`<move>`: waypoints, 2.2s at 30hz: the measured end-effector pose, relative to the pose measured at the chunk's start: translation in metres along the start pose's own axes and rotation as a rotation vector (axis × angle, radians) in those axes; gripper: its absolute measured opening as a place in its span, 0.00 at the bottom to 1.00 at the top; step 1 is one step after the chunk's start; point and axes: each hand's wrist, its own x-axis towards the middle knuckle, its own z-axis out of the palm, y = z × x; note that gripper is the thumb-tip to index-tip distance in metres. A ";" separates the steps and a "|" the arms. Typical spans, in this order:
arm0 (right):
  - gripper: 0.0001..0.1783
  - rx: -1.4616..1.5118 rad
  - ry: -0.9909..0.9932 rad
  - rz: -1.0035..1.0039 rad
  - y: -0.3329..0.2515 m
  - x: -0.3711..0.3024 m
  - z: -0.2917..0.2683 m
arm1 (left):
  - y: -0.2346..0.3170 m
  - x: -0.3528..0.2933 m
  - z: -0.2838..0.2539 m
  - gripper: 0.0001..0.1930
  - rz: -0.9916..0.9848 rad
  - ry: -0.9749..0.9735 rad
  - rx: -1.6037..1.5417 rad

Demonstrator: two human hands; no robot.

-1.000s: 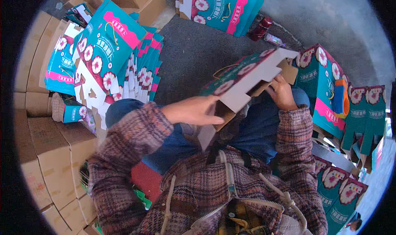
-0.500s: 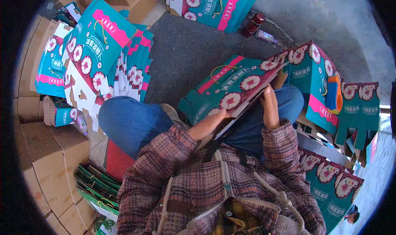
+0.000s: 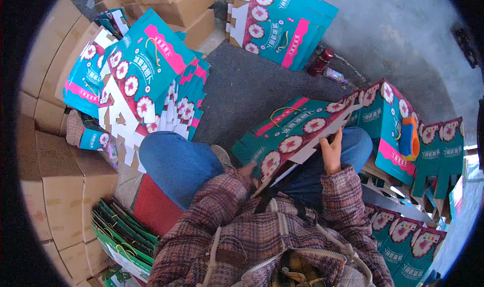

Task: The person is folding and stacking cardboard boxes for carrot packaging.

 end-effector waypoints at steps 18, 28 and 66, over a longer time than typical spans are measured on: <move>0.31 -0.467 -0.127 -0.440 -0.229 -0.014 -0.074 | 0.074 -0.187 0.337 0.15 0.810 -0.193 0.344; 0.20 -1.366 -0.149 -0.716 -0.167 0.056 0.060 | 0.089 -0.139 0.390 0.10 1.332 -0.239 0.441; 0.22 -1.435 0.208 -0.905 -0.050 0.561 0.160 | 0.215 -0.184 0.393 0.29 0.906 -0.215 1.347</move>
